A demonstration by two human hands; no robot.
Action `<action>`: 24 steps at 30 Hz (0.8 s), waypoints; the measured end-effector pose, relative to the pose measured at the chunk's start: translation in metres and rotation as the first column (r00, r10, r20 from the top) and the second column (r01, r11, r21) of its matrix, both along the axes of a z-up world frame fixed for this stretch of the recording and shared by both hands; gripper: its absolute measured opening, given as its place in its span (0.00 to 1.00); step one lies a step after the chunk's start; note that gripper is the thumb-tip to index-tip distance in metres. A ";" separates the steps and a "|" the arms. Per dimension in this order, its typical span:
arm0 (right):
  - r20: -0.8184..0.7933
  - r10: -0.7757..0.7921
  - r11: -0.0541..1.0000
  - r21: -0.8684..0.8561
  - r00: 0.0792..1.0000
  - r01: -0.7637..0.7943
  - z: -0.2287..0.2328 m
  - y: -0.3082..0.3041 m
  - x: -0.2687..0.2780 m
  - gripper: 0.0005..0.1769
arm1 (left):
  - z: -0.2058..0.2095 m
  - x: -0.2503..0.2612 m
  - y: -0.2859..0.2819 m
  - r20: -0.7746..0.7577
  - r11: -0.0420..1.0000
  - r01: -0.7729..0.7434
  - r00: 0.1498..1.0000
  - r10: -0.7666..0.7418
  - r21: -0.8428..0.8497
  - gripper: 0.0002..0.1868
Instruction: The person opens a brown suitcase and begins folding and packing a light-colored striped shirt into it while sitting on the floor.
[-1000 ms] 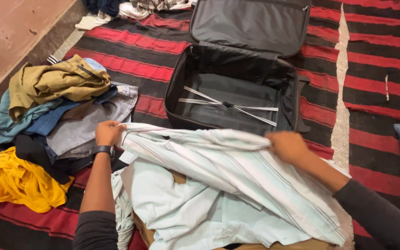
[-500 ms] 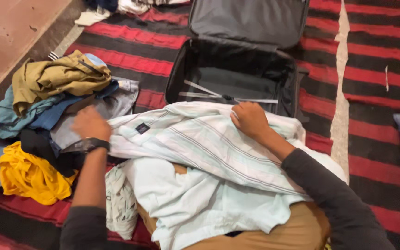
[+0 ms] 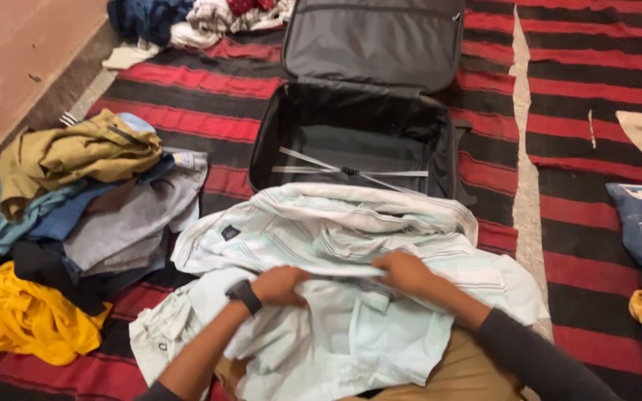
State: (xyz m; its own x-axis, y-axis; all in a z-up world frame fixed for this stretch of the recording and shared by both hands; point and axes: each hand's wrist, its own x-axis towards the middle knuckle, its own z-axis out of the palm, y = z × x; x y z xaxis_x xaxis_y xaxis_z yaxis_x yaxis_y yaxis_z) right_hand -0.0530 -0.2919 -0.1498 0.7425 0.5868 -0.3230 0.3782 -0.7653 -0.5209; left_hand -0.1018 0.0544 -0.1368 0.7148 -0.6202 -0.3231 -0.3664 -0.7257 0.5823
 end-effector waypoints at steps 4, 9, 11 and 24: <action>-0.348 0.070 0.916 0.394 0.935 0.078 0.023 -0.008 0.054 0.20 | 0.057 0.018 0.002 -0.428 0.993 0.031 0.900 -0.077 -0.114 0.33; -0.754 0.111 0.722 0.509 0.647 0.468 0.074 -0.007 0.060 0.22 | 0.091 -0.011 -0.040 0.157 0.970 -0.233 0.963 0.219 0.072 0.39; -0.584 0.220 0.766 0.600 0.782 0.233 0.080 0.018 0.030 0.24 | 0.087 -0.007 -0.041 0.518 0.936 -0.351 0.797 0.310 -0.020 0.44; 0.111 0.123 0.883 0.442 0.986 -0.160 0.057 -0.005 0.045 0.19 | 0.038 -0.016 0.067 -0.154 0.979 -0.196 0.971 0.185 -0.059 0.11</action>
